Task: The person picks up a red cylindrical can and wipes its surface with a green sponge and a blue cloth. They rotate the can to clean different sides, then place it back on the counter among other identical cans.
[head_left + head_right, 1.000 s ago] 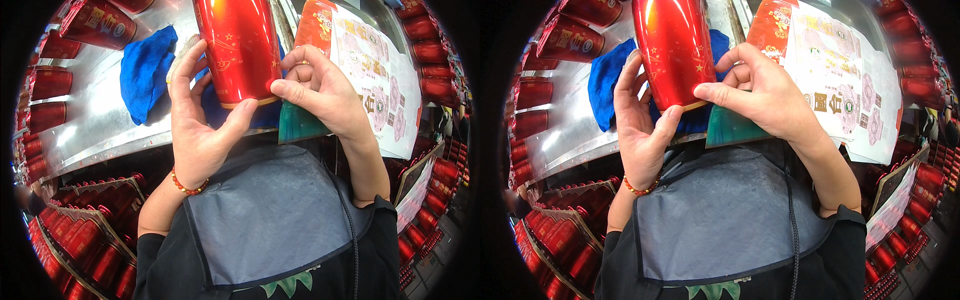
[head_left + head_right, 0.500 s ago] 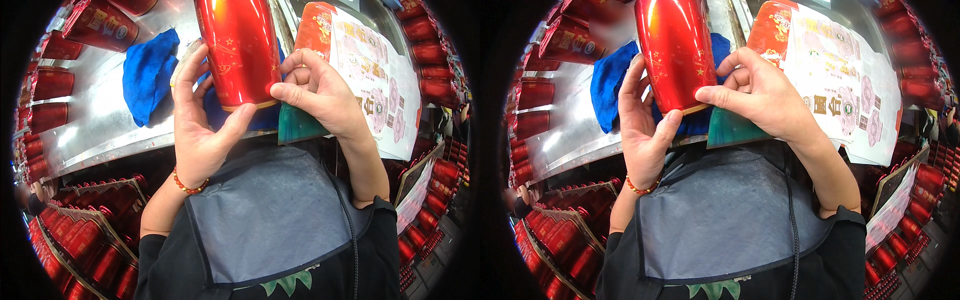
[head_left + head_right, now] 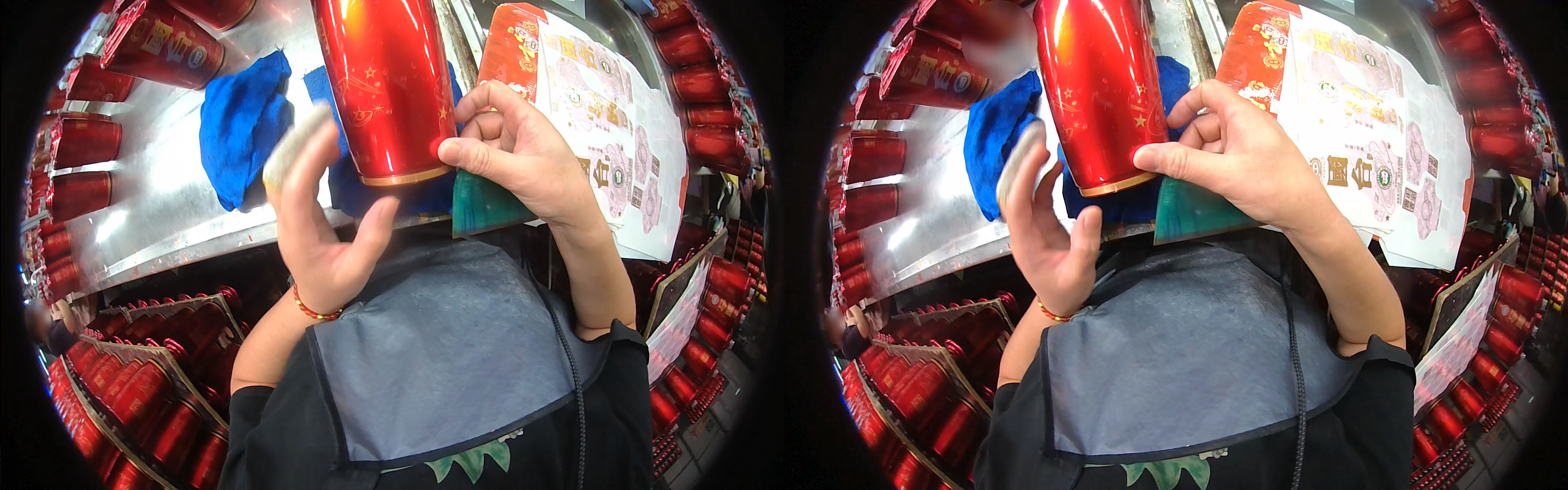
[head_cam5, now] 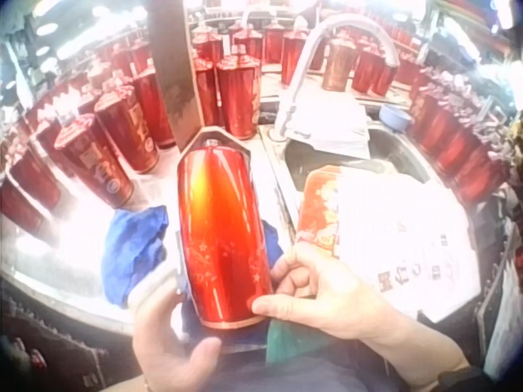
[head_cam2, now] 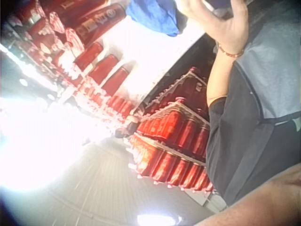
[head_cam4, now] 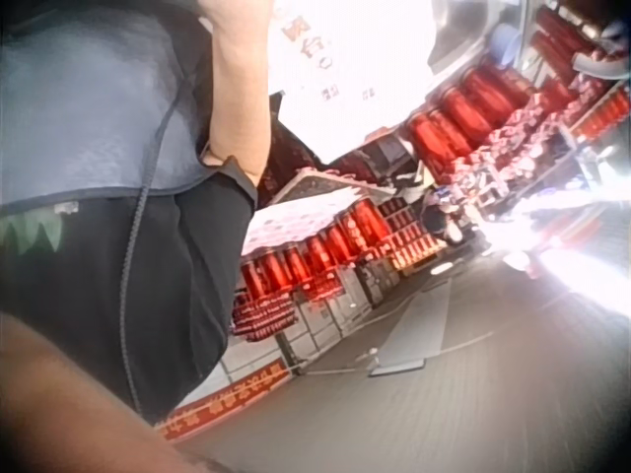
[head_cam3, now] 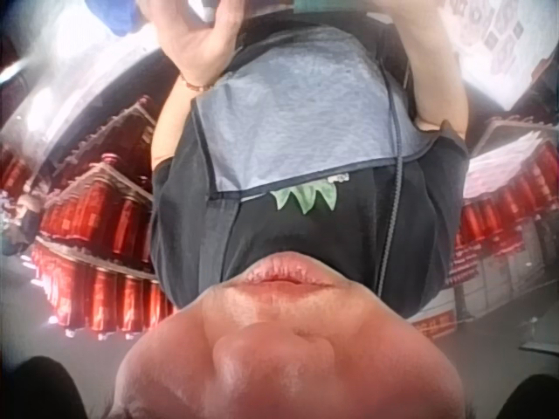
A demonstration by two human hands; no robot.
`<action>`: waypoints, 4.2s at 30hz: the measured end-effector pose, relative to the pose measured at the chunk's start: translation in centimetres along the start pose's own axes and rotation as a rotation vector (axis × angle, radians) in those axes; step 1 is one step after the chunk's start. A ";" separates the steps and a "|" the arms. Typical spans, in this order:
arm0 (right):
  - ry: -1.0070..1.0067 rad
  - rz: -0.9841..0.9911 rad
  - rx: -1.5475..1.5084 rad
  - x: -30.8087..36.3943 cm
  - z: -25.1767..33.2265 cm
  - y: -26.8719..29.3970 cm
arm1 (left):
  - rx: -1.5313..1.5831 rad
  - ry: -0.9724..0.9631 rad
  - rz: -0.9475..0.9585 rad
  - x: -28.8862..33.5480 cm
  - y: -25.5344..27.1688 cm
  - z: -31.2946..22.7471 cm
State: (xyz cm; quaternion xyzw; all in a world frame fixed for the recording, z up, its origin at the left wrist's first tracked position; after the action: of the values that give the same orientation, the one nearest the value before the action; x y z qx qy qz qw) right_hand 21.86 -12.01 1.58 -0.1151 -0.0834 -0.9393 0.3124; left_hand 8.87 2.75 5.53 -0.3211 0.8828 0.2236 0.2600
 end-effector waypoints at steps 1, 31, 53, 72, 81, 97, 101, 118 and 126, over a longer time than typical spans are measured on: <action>-0.009 -0.003 0.000 0.0 -0.1 0.0 | -0.067 -0.093 0.021 0.4 0.2 -1.1; -0.058 0.022 0.075 -0.4 -0.4 -0.1 | -0.316 -0.616 0.121 2.8 -1.1 -5.0; -0.130 0.388 -0.148 -9.7 3.8 -3.9 | -0.261 -0.530 0.153 1.7 -0.7 -5.0; 0.319 0.168 0.545 -8.7 9.3 -2.2 | -0.316 -0.550 0.210 1.1 -1.3 -6.2; -0.169 0.875 -0.409 -12.0 3.3 -3.2 | -0.291 -0.461 0.149 1.3 -0.3 -5.2; 0.011 0.200 -0.167 -9.9 6.3 -3.1 | -0.326 -0.462 0.194 0.8 -0.3 -5.5; 0.201 0.133 0.546 -9.6 9.5 -2.2 | -0.330 -0.497 0.238 0.4 -0.8 -6.3; 0.133 0.379 0.210 -13.5 5.3 -2.1 | -0.310 -0.498 0.253 0.0 -0.9 -6.5; 0.100 0.282 0.029 -9.8 7.6 -3.0 | -0.339 -0.501 0.262 0.0 -1.1 -6.6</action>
State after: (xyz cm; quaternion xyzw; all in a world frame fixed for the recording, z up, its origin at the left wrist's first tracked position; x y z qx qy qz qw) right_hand 28.96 -2.35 5.96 -0.0742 -0.0642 -0.8892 0.4468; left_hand 7.48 -1.72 10.35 -0.1785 0.7754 0.4707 0.3811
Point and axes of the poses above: each hand's wrist, its own x-axis away from the middle knuckle, its own y-axis out of the back of the hand, z = x × y, the point moved 10 cm from there along -x, towards the middle knuckle, and after that the axes turned 12 degrees about -z, right-handed, at the moved point
